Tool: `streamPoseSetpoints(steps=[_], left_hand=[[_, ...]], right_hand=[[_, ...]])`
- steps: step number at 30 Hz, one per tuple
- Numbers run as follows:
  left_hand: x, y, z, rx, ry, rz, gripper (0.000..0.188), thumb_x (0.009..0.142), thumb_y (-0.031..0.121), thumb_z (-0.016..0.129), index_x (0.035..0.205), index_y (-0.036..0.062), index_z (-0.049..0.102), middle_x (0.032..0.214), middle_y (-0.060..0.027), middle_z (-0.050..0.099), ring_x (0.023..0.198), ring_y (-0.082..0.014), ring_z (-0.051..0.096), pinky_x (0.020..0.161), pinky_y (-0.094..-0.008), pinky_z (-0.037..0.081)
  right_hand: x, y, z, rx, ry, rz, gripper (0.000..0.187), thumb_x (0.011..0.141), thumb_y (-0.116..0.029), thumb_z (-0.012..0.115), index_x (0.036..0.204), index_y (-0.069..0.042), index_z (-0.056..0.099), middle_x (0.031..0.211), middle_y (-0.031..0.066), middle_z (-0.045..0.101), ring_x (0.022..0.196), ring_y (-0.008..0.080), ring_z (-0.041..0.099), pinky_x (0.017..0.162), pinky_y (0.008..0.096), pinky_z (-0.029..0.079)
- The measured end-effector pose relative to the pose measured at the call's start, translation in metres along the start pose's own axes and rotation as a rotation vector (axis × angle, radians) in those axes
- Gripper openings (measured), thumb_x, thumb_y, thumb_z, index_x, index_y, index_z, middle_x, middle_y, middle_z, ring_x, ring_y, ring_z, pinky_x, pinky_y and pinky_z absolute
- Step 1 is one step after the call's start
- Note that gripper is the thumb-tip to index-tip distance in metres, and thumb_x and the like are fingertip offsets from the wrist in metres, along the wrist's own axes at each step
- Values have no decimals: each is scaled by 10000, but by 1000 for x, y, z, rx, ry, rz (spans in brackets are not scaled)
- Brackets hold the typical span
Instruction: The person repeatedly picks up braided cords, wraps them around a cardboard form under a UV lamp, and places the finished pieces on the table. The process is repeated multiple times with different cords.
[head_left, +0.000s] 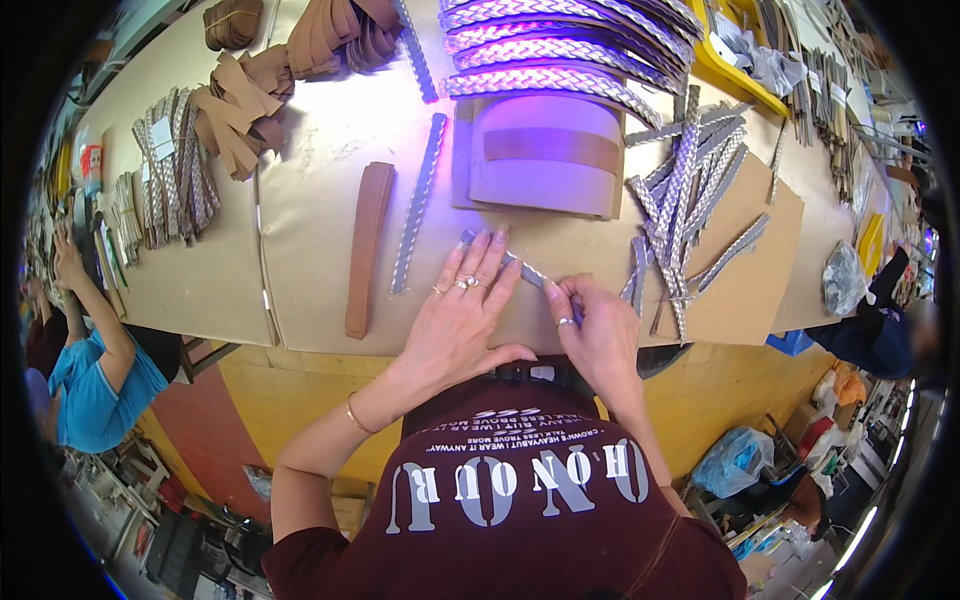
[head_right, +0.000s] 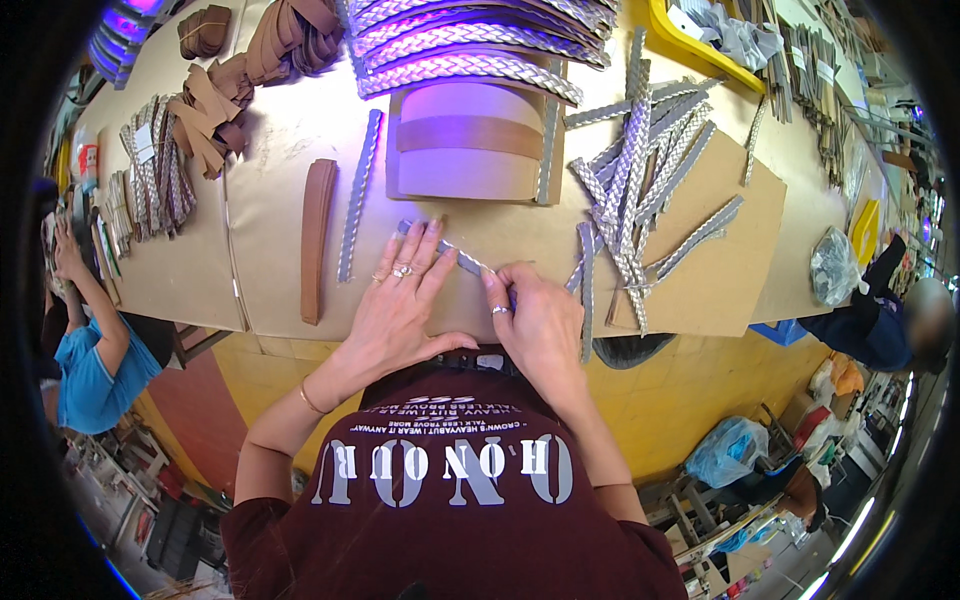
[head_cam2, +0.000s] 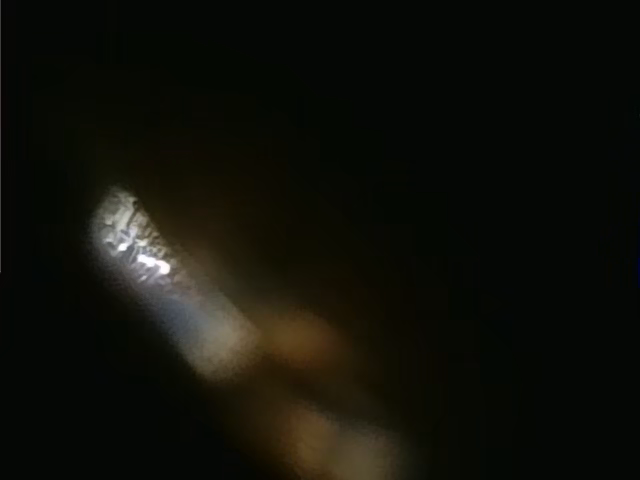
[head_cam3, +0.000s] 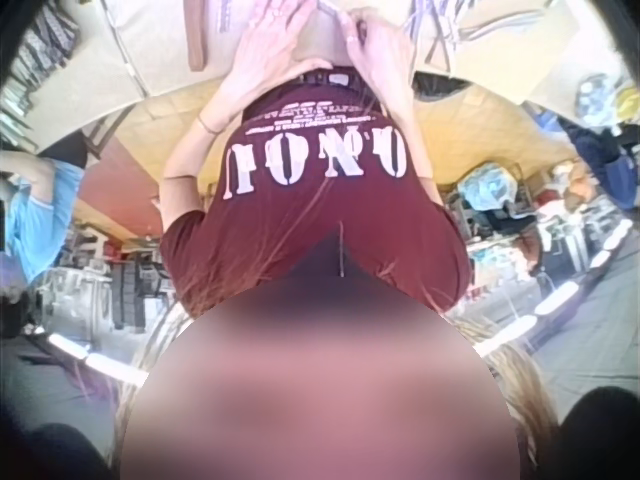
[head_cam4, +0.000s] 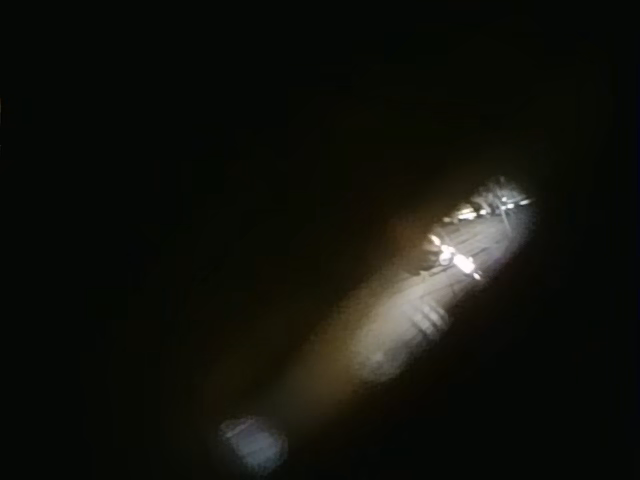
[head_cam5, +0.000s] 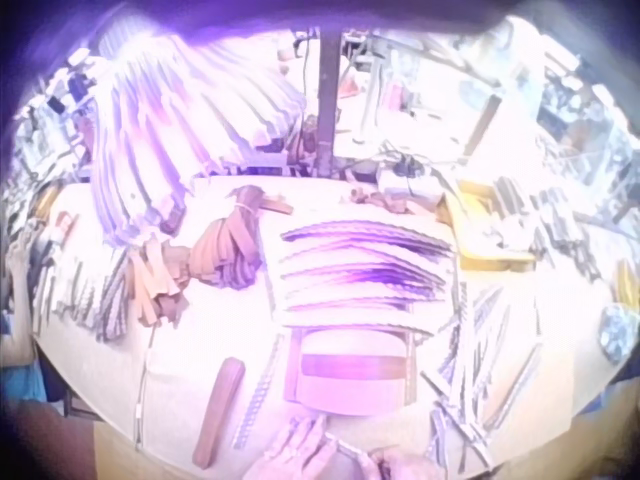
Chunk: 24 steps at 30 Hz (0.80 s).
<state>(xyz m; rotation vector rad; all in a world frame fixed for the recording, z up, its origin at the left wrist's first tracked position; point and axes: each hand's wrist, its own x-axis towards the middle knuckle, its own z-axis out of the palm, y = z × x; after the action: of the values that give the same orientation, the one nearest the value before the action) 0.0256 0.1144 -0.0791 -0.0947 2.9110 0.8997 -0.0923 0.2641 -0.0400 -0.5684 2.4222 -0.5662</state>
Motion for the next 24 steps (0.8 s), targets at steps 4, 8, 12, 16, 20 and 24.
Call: streamPoseSetpoints(steps=[4,8,12,16,20,24], left_hand=[[1,-2,-3,27,-47,4,1010,748,712,630,1434,5,407,1553,-259,249,1453,-407,221,1196,-506,142],[2,-4,-8,29,-53,33,918,761,701,623,1443,115,440,1547,-271,251,1445,-424,227,1189,-522,152],[3,-1,-8,39,-34,59,843,775,633,644,1442,163,437,1539,-295,237,1432,-442,239,1178,-525,180],[2,1,-5,42,-32,40,846,775,637,646,1456,184,430,1541,-302,228,1428,-465,228,1171,-547,178],[-3,5,-1,60,-22,18,894,768,669,641,1467,156,424,1568,-230,240,1436,-452,229,1153,-568,210],[-4,10,6,15,-64,61,951,774,654,642,1460,41,399,1574,-164,271,1441,-394,258,1156,-531,240]], right_hand=[[0,0,0,-21,26,-29,246,944,-299,615,874,-67,659,662,144,644,638,340,642,614,456,475],[1,-1,-1,-30,20,-32,250,941,-300,619,858,-66,649,650,141,639,619,337,638,599,456,473],[1,-3,-1,-29,8,-8,259,937,-307,624,850,-65,647,632,143,632,589,342,628,573,456,469],[-3,-1,-3,-25,37,0,261,935,-308,632,850,-61,649,632,142,632,591,344,630,573,451,471],[-13,10,-9,-36,21,22,258,924,-263,662,855,-14,655,590,128,598,515,283,572,530,389,432],[-20,19,-9,110,83,15,239,936,-237,643,881,-5,657,624,149,611,534,260,589,543,377,441]])
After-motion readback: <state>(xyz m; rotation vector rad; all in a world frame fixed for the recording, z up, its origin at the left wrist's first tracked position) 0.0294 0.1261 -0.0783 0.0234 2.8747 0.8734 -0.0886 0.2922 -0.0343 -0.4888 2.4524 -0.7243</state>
